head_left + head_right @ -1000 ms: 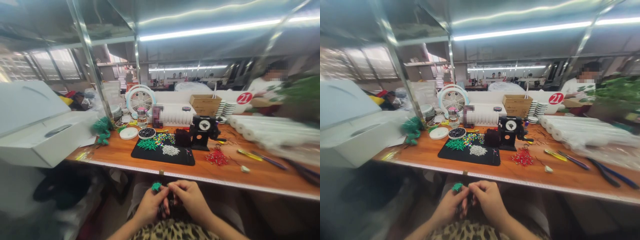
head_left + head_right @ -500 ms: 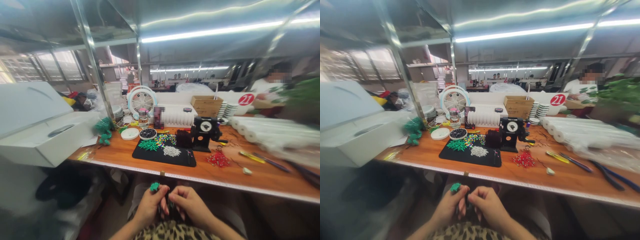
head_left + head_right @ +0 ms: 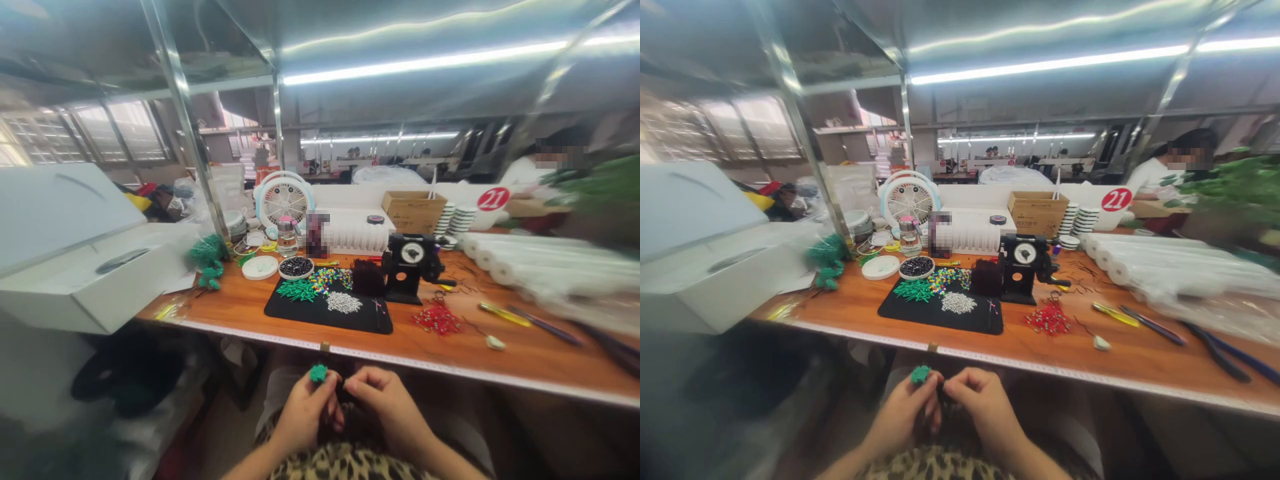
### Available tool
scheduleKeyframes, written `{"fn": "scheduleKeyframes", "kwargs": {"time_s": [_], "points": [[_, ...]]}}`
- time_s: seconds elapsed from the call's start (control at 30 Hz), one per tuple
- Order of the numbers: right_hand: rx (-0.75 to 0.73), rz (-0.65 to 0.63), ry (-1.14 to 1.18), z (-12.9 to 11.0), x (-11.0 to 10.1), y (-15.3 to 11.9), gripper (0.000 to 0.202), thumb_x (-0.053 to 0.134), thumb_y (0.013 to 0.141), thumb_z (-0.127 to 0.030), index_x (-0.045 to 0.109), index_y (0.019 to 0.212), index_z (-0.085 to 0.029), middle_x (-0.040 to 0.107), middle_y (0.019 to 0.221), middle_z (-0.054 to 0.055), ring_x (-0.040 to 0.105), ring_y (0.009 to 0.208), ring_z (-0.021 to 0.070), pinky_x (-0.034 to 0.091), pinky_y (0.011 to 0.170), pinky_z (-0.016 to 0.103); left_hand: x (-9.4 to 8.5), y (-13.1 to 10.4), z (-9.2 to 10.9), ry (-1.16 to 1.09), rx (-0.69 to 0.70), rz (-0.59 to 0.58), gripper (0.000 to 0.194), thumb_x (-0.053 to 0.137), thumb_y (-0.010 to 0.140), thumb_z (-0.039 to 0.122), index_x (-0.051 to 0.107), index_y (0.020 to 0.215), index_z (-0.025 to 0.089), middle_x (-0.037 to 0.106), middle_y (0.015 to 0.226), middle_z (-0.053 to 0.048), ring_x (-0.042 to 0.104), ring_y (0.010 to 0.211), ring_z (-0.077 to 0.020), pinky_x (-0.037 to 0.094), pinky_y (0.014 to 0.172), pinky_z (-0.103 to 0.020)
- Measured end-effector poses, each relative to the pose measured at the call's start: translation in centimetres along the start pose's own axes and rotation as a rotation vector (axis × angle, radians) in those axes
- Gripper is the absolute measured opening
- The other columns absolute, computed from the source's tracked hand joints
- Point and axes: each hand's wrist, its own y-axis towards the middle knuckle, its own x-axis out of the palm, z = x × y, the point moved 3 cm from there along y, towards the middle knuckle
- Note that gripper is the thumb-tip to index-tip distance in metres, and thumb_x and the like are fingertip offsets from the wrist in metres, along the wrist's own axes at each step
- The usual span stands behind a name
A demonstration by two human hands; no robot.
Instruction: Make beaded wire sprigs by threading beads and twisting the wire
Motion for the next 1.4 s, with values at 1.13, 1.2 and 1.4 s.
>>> {"fn": "scheduleKeyframes", "kwargs": {"time_s": [1.13, 1.2, 1.4], "points": [[-0.172, -0.047, -0.073, -1.3, 0.7, -0.4, 0.030, 0.071, 0.081, -0.035, 0.063, 0.062, -0.013, 0.063, 0.059, 0.005, 0.058, 0.051, 0.0183, 0.047, 0.053, 0.025, 0.5, -0.5, 0.3, -0.187, 0.013, -0.070, 0.050, 0.077, 0.061, 0.050, 0.044, 0.073, 0.015, 0.052, 0.060, 0.003, 0.054, 0.054, -0.0093, 0.043, 0.050, -0.020], [-0.159, -0.057, -0.058, -1.2, 0.7, -0.4, 0.028, 0.072, 0.079, -0.033, 0.063, 0.061, -0.013, 0.064, 0.060, 0.006, 0.059, 0.053, 0.0195, 0.048, 0.054, 0.027, 0.5, -0.4, 0.3, -0.229, 0.019, -0.056, 0.048, 0.079, 0.060, 0.047, 0.045, 0.070, 0.014, 0.050, 0.057, 0.003, 0.052, 0.053, -0.0096, 0.042, 0.048, -0.020], [-0.195, -0.030, -0.154, -1.0, 0.5, -0.5, 0.026, 0.068, 0.079, -0.032, 0.064, 0.061, -0.014, 0.066, 0.060, 0.007, 0.061, 0.057, 0.0225, 0.047, 0.059, 0.029, 0.7, -0.2, 0.5, -0.303, -0.022, -0.103, 0.050, 0.079, 0.057, 0.047, 0.042, 0.057, 0.014, 0.046, 0.048, 0.002, 0.046, 0.045, -0.0088, 0.038, 0.046, -0.020]]}}
